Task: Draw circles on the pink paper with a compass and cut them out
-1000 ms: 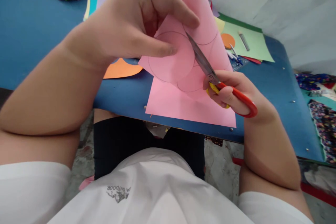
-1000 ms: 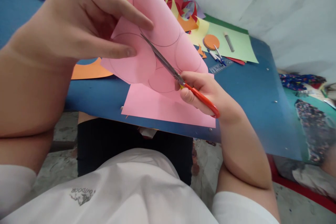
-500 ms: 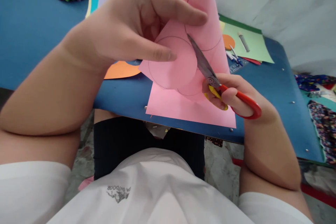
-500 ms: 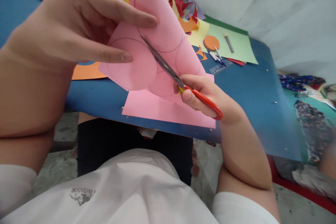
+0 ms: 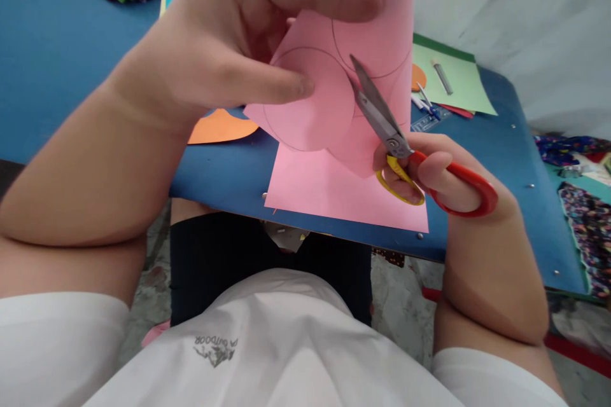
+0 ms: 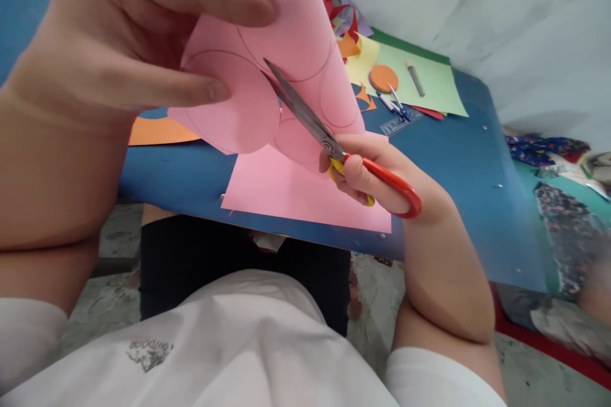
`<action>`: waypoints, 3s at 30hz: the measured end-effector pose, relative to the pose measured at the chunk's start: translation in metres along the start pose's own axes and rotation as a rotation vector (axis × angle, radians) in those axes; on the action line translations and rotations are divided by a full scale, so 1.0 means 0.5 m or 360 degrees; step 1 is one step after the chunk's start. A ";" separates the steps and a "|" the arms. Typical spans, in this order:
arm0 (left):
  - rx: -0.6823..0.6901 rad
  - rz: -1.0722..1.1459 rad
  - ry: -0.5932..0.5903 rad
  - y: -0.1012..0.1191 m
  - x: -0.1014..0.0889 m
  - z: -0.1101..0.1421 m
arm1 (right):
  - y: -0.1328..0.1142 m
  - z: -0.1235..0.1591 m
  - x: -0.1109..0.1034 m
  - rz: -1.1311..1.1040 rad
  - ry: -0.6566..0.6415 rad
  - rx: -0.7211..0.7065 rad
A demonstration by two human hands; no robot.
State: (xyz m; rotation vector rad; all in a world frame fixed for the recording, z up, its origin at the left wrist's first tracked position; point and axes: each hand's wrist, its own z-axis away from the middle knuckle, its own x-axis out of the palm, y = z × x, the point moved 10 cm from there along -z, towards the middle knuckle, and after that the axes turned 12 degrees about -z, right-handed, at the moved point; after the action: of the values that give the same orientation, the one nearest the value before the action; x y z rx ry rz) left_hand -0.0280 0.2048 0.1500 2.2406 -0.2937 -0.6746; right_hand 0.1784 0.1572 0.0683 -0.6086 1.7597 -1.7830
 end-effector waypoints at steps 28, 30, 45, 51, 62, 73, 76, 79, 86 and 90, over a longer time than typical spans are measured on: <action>-0.0157 -0.0006 -0.0008 0.005 0.012 0.011 | 0.020 0.002 -0.010 0.0123 0.0080 -0.0081; -0.0115 -0.0040 -0.0038 0.005 0.016 0.008 | 0.027 0.002 -0.008 0.0100 0.0093 -0.0034; 0.0091 -0.0389 -0.0228 0.012 0.034 0.007 | 0.018 -0.012 0.016 0.0151 -0.0038 -0.0077; 0.0026 -0.0363 -0.0266 0.014 0.043 0.011 | 0.016 -0.012 0.023 0.0094 -0.0054 -0.0076; -0.0074 -0.0387 -0.0289 0.007 0.045 0.011 | 0.001 -0.016 0.031 0.0079 -0.0029 -0.0141; 0.0020 -0.0418 -0.0355 0.015 0.054 0.016 | -0.001 -0.025 0.032 -0.0007 -0.0080 -0.0287; 0.0034 -0.0418 -0.0355 0.015 0.053 0.017 | 0.000 -0.022 0.029 0.0020 -0.0056 -0.0279; 0.0037 -0.0424 -0.0358 0.015 0.054 0.014 | 0.006 -0.023 0.028 0.0031 -0.0026 -0.0242; 0.0056 -0.0429 -0.0364 0.009 0.056 0.008 | 0.002 -0.027 0.027 0.0006 -0.0033 -0.0355; 0.0042 -0.0489 -0.0368 0.006 0.053 0.009 | 0.010 -0.028 0.020 0.0071 0.0013 -0.0266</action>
State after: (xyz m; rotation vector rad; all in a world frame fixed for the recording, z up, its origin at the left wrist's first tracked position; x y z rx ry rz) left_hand -0.0082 0.1893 0.1396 2.2562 -0.0692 -1.1023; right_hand 0.1621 0.1608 0.0620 -0.6248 1.9263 -1.6215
